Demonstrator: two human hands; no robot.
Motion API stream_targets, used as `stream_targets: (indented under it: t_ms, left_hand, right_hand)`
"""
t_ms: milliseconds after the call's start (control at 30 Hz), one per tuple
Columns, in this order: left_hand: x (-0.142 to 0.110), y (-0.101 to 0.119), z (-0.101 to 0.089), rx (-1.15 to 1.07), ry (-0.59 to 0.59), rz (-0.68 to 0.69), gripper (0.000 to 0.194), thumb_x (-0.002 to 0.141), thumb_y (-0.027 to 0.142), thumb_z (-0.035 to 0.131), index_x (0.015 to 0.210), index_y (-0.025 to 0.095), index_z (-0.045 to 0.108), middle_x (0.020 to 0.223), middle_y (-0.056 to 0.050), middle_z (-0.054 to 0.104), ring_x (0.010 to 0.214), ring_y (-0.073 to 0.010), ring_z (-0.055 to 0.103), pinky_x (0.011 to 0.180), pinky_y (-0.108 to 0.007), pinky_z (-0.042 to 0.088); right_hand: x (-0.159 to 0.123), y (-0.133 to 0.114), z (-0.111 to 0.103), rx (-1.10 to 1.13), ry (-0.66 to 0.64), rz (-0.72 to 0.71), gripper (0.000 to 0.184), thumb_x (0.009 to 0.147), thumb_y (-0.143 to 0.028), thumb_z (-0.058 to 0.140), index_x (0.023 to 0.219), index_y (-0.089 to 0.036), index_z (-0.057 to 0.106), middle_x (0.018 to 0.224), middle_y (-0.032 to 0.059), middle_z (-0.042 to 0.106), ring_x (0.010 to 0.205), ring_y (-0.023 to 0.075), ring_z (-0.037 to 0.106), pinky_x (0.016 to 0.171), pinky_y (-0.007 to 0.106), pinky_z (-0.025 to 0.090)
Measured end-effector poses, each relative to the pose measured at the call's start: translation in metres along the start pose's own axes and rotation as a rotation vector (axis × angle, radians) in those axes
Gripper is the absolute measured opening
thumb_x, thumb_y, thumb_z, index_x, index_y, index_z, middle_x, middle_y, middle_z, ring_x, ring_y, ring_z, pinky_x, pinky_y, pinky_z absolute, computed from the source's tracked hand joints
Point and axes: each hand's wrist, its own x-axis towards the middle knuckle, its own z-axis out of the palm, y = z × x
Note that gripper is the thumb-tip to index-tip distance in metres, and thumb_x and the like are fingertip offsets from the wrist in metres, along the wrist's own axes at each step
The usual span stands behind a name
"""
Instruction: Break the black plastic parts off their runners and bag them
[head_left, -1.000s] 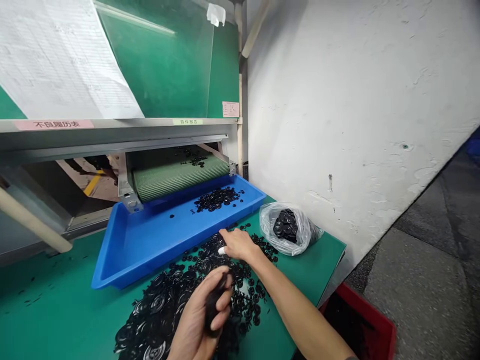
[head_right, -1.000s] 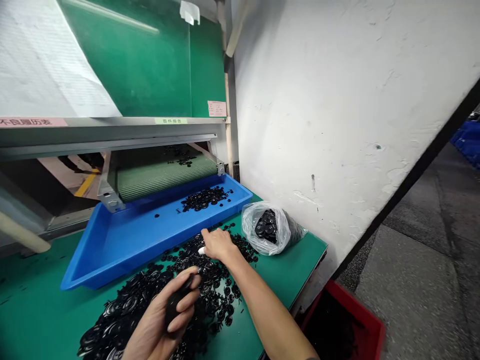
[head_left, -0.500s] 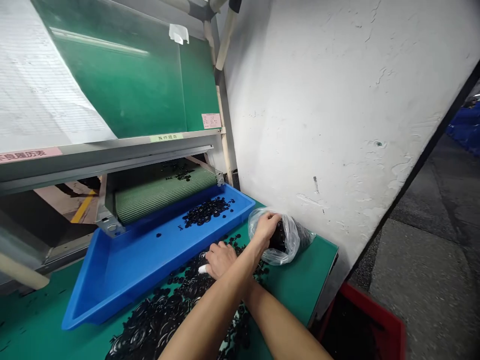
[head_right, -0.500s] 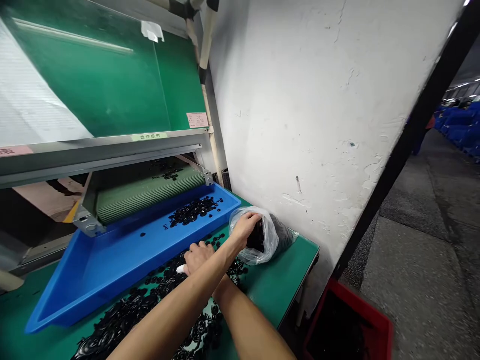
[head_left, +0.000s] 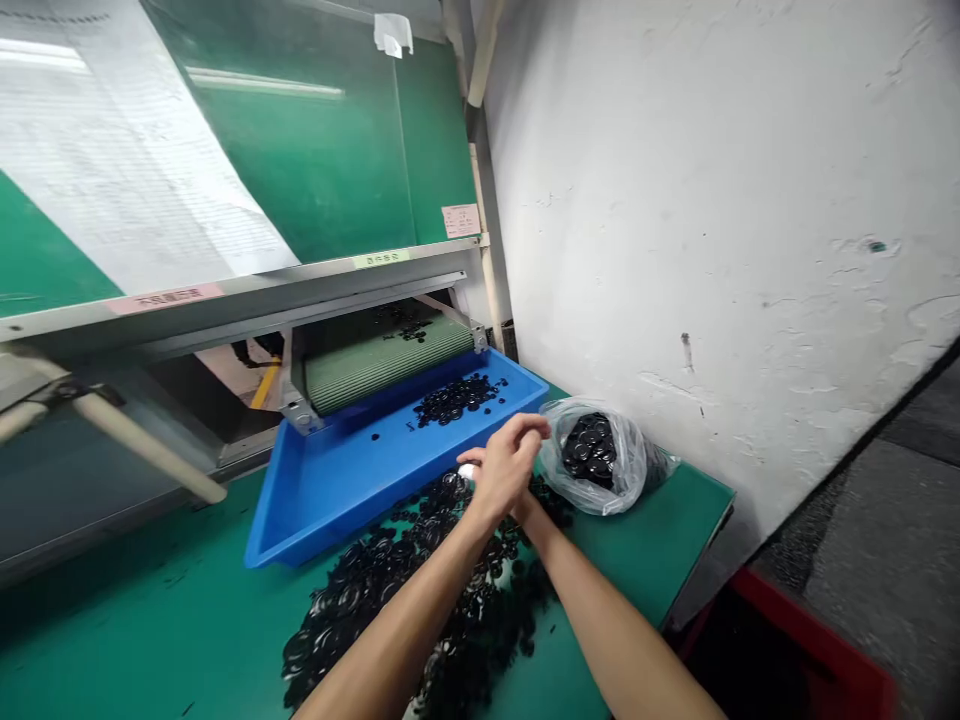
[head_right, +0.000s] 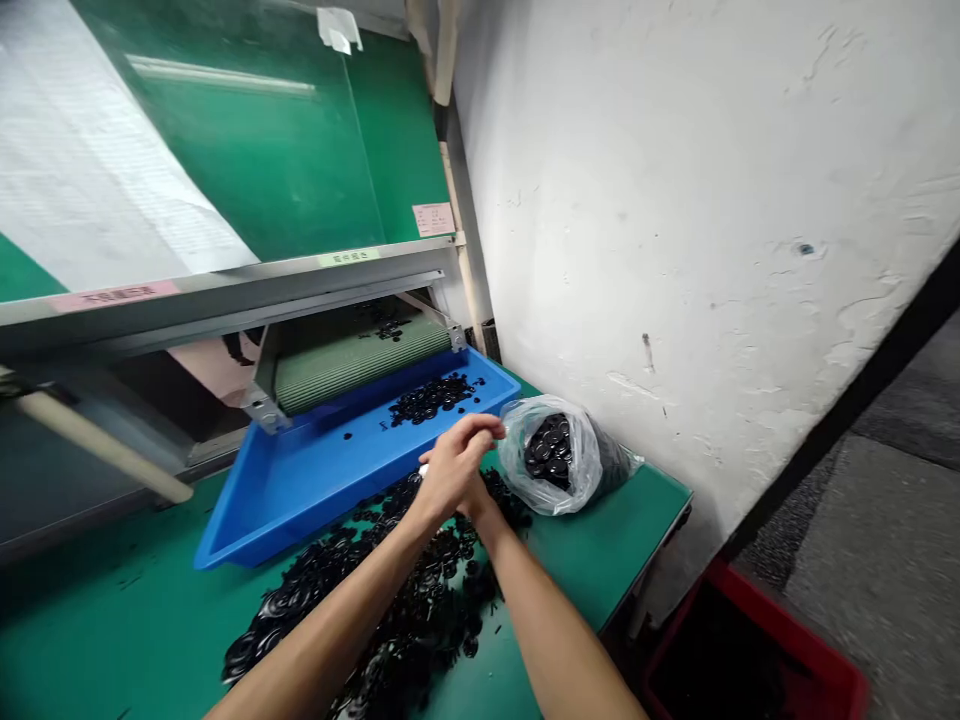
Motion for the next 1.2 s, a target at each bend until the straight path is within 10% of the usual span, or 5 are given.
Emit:
stream_targets:
  t_ms: [167, 300, 533, 700, 1200]
  left_hand:
    - [-0.064, -0.026, -0.084, -0.046, 0.234, -0.123, 0.024, 0.081, 0.035, 0.056, 0.095, 0.018, 0.064, 0.087, -0.005, 0.071, 0.079, -0.0199, 0.066, 0.070, -0.030, 0.052]
    - [-0.108, -0.046, -0.113, -0.090, 0.308, -0.216, 0.034, 0.079, 0.043, 0.060, 0.099, 0.016, 0.063, 0.087, -0.005, 0.069, 0.073, -0.0191, 0.065, 0.060, -0.028, 0.051]
    - [-0.151, -0.053, -0.099, -0.125, 0.169, -0.216, 0.036, 0.081, 0.043, 0.060, 0.105, 0.016, 0.064, 0.085, -0.004, 0.067, 0.069, -0.0178, 0.061, 0.056, -0.026, 0.048]
    - [-0.177, -0.059, -0.095, -0.030, 0.139, -0.219, 0.021, 0.085, 0.033, 0.050, 0.089, 0.018, 0.064, 0.067, -0.001, 0.063, 0.059, -0.0170, 0.056, 0.053, -0.026, 0.041]
    - [-0.203, -0.066, -0.101, 0.094, 0.040, -0.186, 0.020, 0.092, 0.032, 0.043, 0.078, 0.024, 0.053, 0.061, 0.003, 0.061, 0.055, -0.0155, 0.056, 0.055, -0.023, 0.041]
  right_hand:
    - [0.001, -0.002, -0.006, 0.261, -0.056, 0.064, 0.028, 0.092, -0.032, 0.058, 0.114, -0.015, 0.061, 0.114, 0.0064, 0.062, 0.095, 0.0231, 0.063, 0.079, 0.039, 0.055]
    - [-0.018, -0.021, 0.000, 0.436, -0.074, 0.108, 0.019, 0.086, -0.029, 0.056, 0.090, -0.014, 0.068, 0.077, 0.0019, 0.066, 0.063, 0.0146, 0.063, 0.060, 0.028, 0.055]
    - [-0.094, -0.061, 0.017, 0.540, -0.107, 0.155, 0.033, 0.081, -0.029, 0.054, 0.112, -0.016, 0.059, 0.074, 0.0014, 0.066, 0.063, 0.0147, 0.065, 0.059, 0.027, 0.055]
    - [-0.133, -0.080, 0.020, 0.180, -0.046, 0.010, 0.026, 0.085, -0.021, 0.052, 0.108, -0.022, 0.065, 0.095, 0.0040, 0.065, 0.073, 0.0147, 0.062, 0.067, 0.028, 0.051]
    - [-0.140, -0.104, 0.034, 0.023, -0.036, -0.045, 0.024, 0.087, -0.008, 0.047, 0.078, -0.018, 0.067, 0.076, -0.0001, 0.058, 0.064, 0.0105, 0.054, 0.058, 0.022, 0.039]
